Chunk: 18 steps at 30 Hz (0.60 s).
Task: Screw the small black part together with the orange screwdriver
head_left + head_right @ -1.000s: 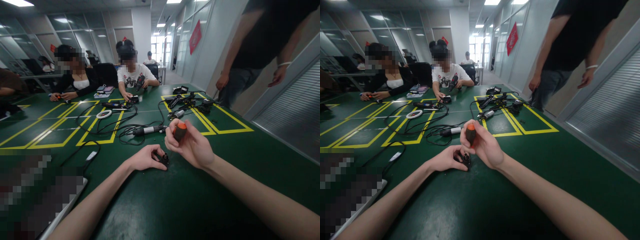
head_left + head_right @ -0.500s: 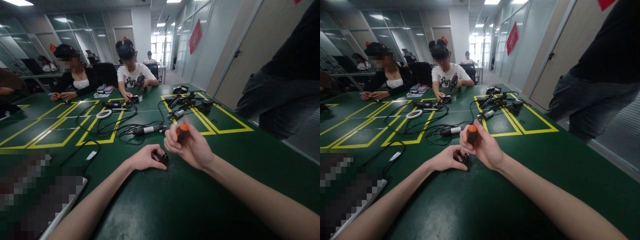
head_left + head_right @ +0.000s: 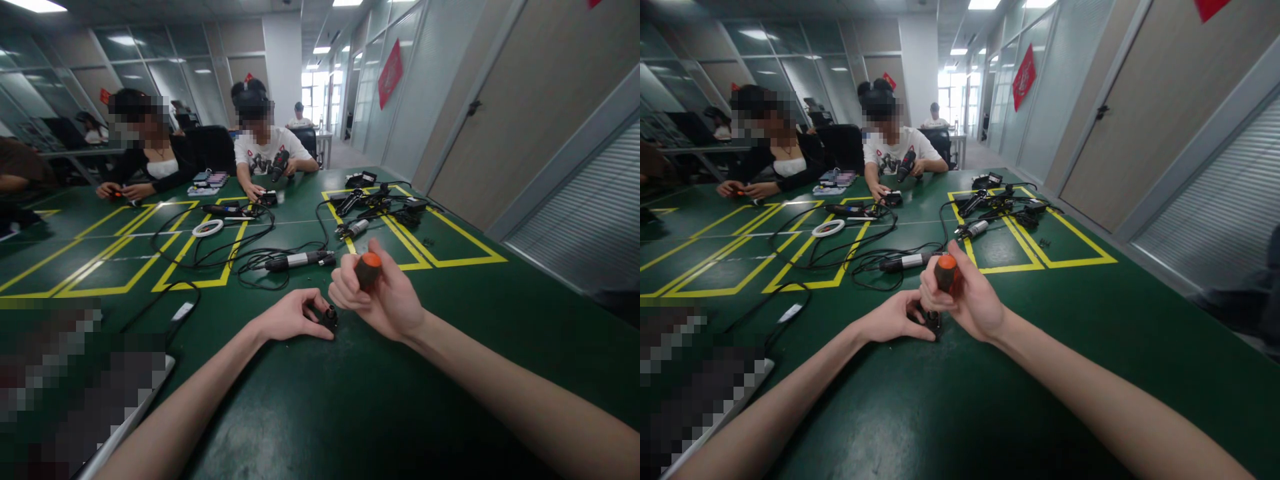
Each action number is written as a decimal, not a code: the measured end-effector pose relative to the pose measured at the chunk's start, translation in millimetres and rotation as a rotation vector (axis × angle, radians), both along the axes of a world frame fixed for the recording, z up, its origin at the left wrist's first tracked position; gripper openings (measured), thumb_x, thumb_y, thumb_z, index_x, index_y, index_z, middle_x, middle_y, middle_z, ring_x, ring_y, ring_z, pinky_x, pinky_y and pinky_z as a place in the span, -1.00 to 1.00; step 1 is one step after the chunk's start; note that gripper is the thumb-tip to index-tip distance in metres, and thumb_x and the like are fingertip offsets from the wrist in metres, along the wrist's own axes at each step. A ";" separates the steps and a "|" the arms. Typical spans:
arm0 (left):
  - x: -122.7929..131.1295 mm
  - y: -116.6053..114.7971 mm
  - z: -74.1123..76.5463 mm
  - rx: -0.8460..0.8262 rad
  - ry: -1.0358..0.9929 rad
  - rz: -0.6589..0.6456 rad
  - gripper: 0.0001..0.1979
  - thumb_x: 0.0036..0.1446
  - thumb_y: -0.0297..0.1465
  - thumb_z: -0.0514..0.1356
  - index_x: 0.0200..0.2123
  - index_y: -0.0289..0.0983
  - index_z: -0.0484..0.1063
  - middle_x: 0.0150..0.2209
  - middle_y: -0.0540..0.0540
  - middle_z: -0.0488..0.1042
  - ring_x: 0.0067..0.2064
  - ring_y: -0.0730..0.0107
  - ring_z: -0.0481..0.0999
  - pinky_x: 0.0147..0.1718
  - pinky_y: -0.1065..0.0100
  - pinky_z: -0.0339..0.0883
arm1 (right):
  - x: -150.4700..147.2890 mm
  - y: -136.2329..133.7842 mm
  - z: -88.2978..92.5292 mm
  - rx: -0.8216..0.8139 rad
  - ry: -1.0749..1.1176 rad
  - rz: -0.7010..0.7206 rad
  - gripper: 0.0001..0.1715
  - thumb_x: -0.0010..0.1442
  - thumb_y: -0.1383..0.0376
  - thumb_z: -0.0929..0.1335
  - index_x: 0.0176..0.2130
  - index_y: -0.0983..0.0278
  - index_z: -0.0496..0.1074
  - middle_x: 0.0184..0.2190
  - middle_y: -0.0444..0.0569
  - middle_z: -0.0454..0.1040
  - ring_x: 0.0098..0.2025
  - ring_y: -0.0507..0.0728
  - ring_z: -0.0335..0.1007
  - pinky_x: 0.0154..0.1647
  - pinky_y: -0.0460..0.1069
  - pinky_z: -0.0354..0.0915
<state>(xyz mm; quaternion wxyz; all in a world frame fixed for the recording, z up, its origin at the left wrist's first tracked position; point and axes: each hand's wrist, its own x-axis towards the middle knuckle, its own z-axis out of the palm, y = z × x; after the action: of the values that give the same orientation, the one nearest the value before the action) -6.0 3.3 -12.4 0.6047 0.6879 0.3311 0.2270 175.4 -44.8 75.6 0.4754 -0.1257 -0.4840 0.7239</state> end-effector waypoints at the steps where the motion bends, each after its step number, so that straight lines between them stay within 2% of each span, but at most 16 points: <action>1: 0.0 0.0 0.0 -0.002 0.002 -0.001 -0.53 -0.25 -0.33 0.58 -0.32 -0.32 0.44 -0.24 -0.03 0.56 -0.27 0.43 0.50 -0.23 0.32 0.40 | 0.1 -0.3 0.0 0.001 0.015 -0.001 -0.40 0.35 -0.14 0.33 -0.47 0.25 0.36 -0.68 -0.29 0.05 -0.62 -0.04 -0.16 -0.53 -0.06 -0.11; 6: -0.2 -1.1 3.6 0.006 0.005 -0.013 -0.56 -0.22 -0.36 0.57 -0.31 -0.32 0.45 -0.25 -0.01 0.55 -0.27 0.44 0.50 -0.20 0.31 0.41 | 0.1 -2.1 -0.6 -0.009 0.060 -0.033 -0.53 0.23 -0.09 0.45 -0.33 0.21 0.33 -0.63 -0.29 0.17 -0.59 -0.02 -0.12 -0.49 -0.06 -0.05; 9: 0.2 -1.1 4.3 0.002 0.008 -0.011 -0.56 -0.23 -0.37 0.56 -0.31 -0.32 0.45 -0.25 -0.01 0.55 -0.27 0.44 0.50 -0.22 0.32 0.40 | -0.6 -1.4 -1.7 -0.030 0.037 -0.034 -0.51 0.28 -0.10 0.42 -0.37 0.23 0.32 -0.64 -0.28 0.18 -0.60 -0.03 -0.11 -0.50 -0.07 -0.06; 14: 0.7 -0.4 2.0 -0.007 0.017 0.001 -0.53 -0.26 -0.36 0.58 -0.31 -0.33 0.45 -0.22 -0.04 0.56 -0.28 0.45 0.49 -0.24 0.33 0.40 | -1.9 0.8 -3.4 -0.019 -0.005 0.006 -0.36 0.34 -0.19 0.33 -0.48 0.25 0.32 -0.68 -0.29 0.06 -0.62 -0.03 -0.17 -0.56 -0.06 -0.14; 18: 0.9 -0.3 1.3 -0.009 0.014 -0.003 -0.53 -0.25 -0.35 0.57 -0.31 -0.32 0.45 -0.23 -0.03 0.55 -0.29 0.45 0.49 -0.23 0.33 0.40 | -2.0 1.5 -2.8 -0.001 -0.008 0.005 -0.29 0.35 -0.18 0.32 -0.58 0.25 0.26 -0.69 -0.27 0.04 -0.62 -0.04 -0.15 -0.55 -0.06 -0.11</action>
<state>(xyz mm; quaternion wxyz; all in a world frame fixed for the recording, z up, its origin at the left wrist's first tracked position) -5.2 3.0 -11.2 0.6057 0.6872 0.3355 0.2199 173.4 -43.3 72.8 0.4716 -0.1277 -0.4860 0.7246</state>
